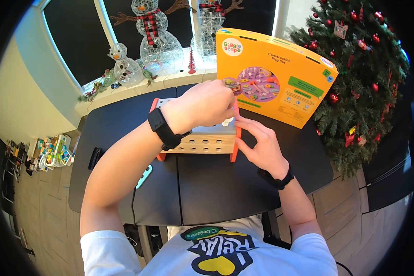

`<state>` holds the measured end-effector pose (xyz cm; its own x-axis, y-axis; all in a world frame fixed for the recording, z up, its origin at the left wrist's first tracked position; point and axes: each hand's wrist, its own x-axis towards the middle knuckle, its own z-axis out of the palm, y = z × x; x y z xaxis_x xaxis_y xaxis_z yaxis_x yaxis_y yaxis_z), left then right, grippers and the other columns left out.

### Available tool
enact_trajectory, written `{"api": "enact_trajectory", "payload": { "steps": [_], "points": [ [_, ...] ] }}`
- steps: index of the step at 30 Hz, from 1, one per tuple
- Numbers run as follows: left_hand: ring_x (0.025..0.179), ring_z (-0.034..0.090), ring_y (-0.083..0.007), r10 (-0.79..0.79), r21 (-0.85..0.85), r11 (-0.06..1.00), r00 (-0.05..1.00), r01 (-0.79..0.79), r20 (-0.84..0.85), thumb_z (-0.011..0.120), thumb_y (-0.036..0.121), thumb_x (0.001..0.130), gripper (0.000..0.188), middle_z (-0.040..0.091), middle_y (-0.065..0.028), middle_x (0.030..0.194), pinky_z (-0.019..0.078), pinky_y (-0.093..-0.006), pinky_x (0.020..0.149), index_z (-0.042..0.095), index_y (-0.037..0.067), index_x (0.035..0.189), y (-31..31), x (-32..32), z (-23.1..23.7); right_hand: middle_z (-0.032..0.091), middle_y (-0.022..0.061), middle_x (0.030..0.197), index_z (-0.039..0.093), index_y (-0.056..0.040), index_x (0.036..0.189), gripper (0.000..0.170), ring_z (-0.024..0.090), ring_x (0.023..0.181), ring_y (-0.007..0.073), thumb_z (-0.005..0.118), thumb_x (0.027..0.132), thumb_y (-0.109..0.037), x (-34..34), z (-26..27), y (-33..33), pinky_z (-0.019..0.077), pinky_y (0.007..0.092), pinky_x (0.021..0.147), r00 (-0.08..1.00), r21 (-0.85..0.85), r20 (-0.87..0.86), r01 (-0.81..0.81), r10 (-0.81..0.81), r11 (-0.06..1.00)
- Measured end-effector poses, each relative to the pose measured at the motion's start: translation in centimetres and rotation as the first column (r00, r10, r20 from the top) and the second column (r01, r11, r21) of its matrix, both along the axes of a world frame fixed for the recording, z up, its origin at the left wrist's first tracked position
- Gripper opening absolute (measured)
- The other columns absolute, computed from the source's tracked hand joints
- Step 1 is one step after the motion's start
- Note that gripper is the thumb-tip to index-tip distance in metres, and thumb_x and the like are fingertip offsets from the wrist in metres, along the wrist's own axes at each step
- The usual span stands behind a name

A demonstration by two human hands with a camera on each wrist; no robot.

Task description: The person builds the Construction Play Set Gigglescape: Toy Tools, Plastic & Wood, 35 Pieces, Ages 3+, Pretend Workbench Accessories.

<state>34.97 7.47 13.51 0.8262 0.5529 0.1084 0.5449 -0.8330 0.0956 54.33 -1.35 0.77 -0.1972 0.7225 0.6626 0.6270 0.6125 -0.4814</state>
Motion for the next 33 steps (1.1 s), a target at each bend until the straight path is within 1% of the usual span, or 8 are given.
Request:
{"api": "enact_trajectory", "payload": {
  "steps": [4, 10, 13, 16, 19, 25, 28, 33],
  "points": [
    [0.085, 0.073, -0.0359, 0.064, 0.023, 0.998, 0.992, -0.062, -0.112, 0.071, 0.014, 0.088, 0.018, 0.076, -0.0189, 0.093, 0.0574, -0.0432, 0.079, 0.079, 0.001, 0.098, -0.3, 0.3, 0.1, 0.07, 0.0176, 0.13, 0.07, -0.0032, 0.122, 0.039, 0.069, 0.116, 0.0364, 0.078, 0.084, -0.009, 0.1, -0.1, 0.1, 0.0564, 0.0424, 0.1, 1.0, 0.001, 0.001, -0.004, 0.004, 1.0],
    [0.09, 0.072, -0.0348, -0.224, -0.157, 0.957, 0.966, 0.243, 0.129, 0.069, 0.008, 0.087, 0.017, 0.075, -0.0186, 0.097, 0.0567, -0.0427, 0.082, 0.078, 0.001, 0.1, 0.8, -1.0, -0.2, 0.07, 0.0178, 0.13, 0.07, -0.0033, 0.121, 0.038, 0.069, 0.115, 0.0368, 0.078, 0.084, -0.009, 0.0, 0.0, 0.0, 0.0567, 0.0423, 0.099, 1.0, -0.011, -0.005, -0.001, 0.001, 1.0],
    [0.088, 0.072, -0.036, -0.303, -0.114, 0.93, 0.906, 0.348, 0.296, 0.071, 0.009, 0.088, 0.016, 0.075, -0.019, 0.093, 0.0567, -0.0437, 0.081, 0.078, 0.001, 0.1, 1.4, -1.0, -0.9, 0.071, 0.0177, 0.13, 0.07, -0.0032, 0.121, 0.038, 0.07, 0.115, 0.0369, 0.078, 0.084, -0.009, 0.0, -0.1, 0.1, 0.0569, 0.0423, 0.098, 1.0, -0.007, -0.003, -0.003, 0.003, 1.0],
    [0.086, 0.072, -0.0368, -0.054, -0.126, 0.99, 0.994, 0.065, 0.092, 0.073, 0.012, 0.089, 0.016, 0.074, -0.0194, 0.092, 0.0568, -0.0441, 0.081, 0.078, 0.0, 0.098, 0.3, -0.5, 0.2, 0.071, 0.0177, 0.13, 0.07, -0.0032, 0.121, 0.038, 0.07, 0.114, 0.0368, 0.078, 0.084, -0.009, 0.0, 0.0, 0.0, 0.057, 0.0423, 0.098, 1.0, 0.009, 0.001, -0.003, 0.003, 1.0],
    [0.084, 0.072, -0.0369, 0.036, -0.051, 0.998, 0.998, -0.038, -0.044, 0.074, 0.015, 0.09, 0.017, 0.074, -0.0199, 0.094, 0.0571, -0.0436, 0.081, 0.077, 0.0, 0.097, -0.8, 0.0, 0.5, 0.071, 0.0177, 0.13, 0.07, -0.0032, 0.12, 0.037, 0.07, 0.114, 0.0368, 0.078, 0.084, -0.009, 0.1, -0.1, 0.1, 0.0569, 0.0423, 0.098, 1.0, -0.002, 0.005, 0.002, -0.002, 1.0],
    [0.087, 0.072, -0.0365, -0.247, -0.116, 0.957, 0.955, 0.267, 0.163, 0.077, 0.017, 0.088, 0.019, 0.074, -0.0189, 0.095, 0.0571, -0.043, 0.082, 0.078, 0.001, 0.098, 1.6, -0.8, -1.1, 0.071, 0.0176, 0.129, 0.071, -0.0032, 0.12, 0.037, 0.07, 0.114, 0.0367, 0.078, 0.084, -0.009, 0.0, 0.0, 0.1, 0.0568, 0.0421, 0.099, 1.0, 0.002, -0.003, -0.003, 0.003, 1.0],
    [0.088, 0.071, -0.0366, -0.232, -0.077, 0.964, 0.944, 0.256, 0.234, 0.076, 0.017, 0.088, 0.019, 0.074, -0.0189, 0.096, 0.0568, -0.0428, 0.081, 0.077, 0.001, 0.097, 1.2, -0.9, -1.1, 0.071, 0.0175, 0.13, 0.071, -0.0031, 0.12, 0.037, 0.07, 0.115, 0.0366, 0.078, 0.084, -0.009, 0.0, -0.1, 0.1, 0.0567, 0.0421, 0.099, 1.0, 0.0, -0.001, 0.003, -0.003, 1.0],
    [0.087, 0.071, -0.0363, 0.027, -0.081, 0.996, 0.999, -0.029, -0.031, 0.072, 0.016, 0.087, 0.018, 0.075, -0.0194, 0.095, 0.0563, -0.0427, 0.078, 0.077, 0.0, 0.095, -0.5, 0.0, 0.6, 0.071, 0.0174, 0.131, 0.071, -0.0034, 0.12, 0.038, 0.069, 0.116, 0.0364, 0.078, 0.084, -0.009, 0.1, 0.0, 0.1, 0.0566, 0.042, 0.099, 1.0, -0.007, 0.004, -0.003, 0.003, 1.0]
  ]
}}
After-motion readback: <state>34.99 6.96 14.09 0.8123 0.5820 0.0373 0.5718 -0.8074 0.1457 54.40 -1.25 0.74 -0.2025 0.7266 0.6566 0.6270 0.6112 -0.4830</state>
